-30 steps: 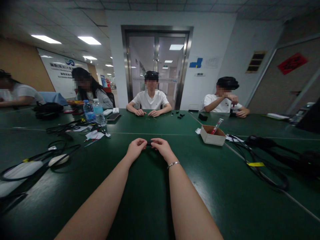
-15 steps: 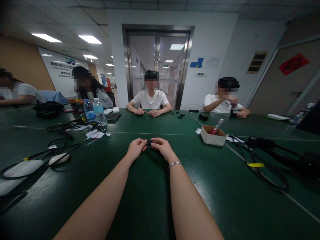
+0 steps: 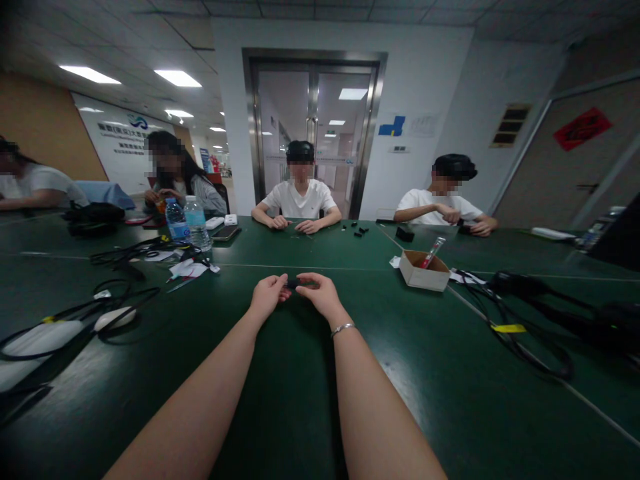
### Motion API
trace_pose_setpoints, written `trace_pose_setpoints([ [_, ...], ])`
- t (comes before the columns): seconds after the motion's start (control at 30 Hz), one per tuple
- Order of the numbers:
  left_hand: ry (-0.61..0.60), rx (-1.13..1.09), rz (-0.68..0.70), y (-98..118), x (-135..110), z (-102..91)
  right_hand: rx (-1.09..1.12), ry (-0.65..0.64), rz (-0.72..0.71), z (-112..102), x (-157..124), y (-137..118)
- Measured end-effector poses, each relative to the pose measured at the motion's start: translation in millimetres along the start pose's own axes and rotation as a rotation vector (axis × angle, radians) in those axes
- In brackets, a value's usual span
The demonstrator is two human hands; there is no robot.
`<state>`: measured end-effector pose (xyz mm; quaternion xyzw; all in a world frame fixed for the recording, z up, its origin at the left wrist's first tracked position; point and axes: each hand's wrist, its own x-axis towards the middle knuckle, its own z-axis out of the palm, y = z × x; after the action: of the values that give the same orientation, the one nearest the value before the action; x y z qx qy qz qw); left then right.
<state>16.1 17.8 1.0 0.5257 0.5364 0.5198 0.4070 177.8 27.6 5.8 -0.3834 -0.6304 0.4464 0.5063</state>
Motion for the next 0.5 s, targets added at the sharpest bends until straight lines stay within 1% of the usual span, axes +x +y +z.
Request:
trace_pose_setpoints([
  [0.07,-0.004,-0.015,-0.003,-1.0,1.1,0.6,-0.011,0.003,-0.015,-0.2,-0.4,-0.7],
  [0.23,-0.033,-0.004,-0.009,-0.6,0.3,3.6,0.098,-0.019,0.058,-4.1,-3.0,3.1],
  [0.5,-0.045,0.029,0.0,-1.2,0.1,2.9,0.164,-0.032,0.088,-4.5,-1.3,8.2],
])
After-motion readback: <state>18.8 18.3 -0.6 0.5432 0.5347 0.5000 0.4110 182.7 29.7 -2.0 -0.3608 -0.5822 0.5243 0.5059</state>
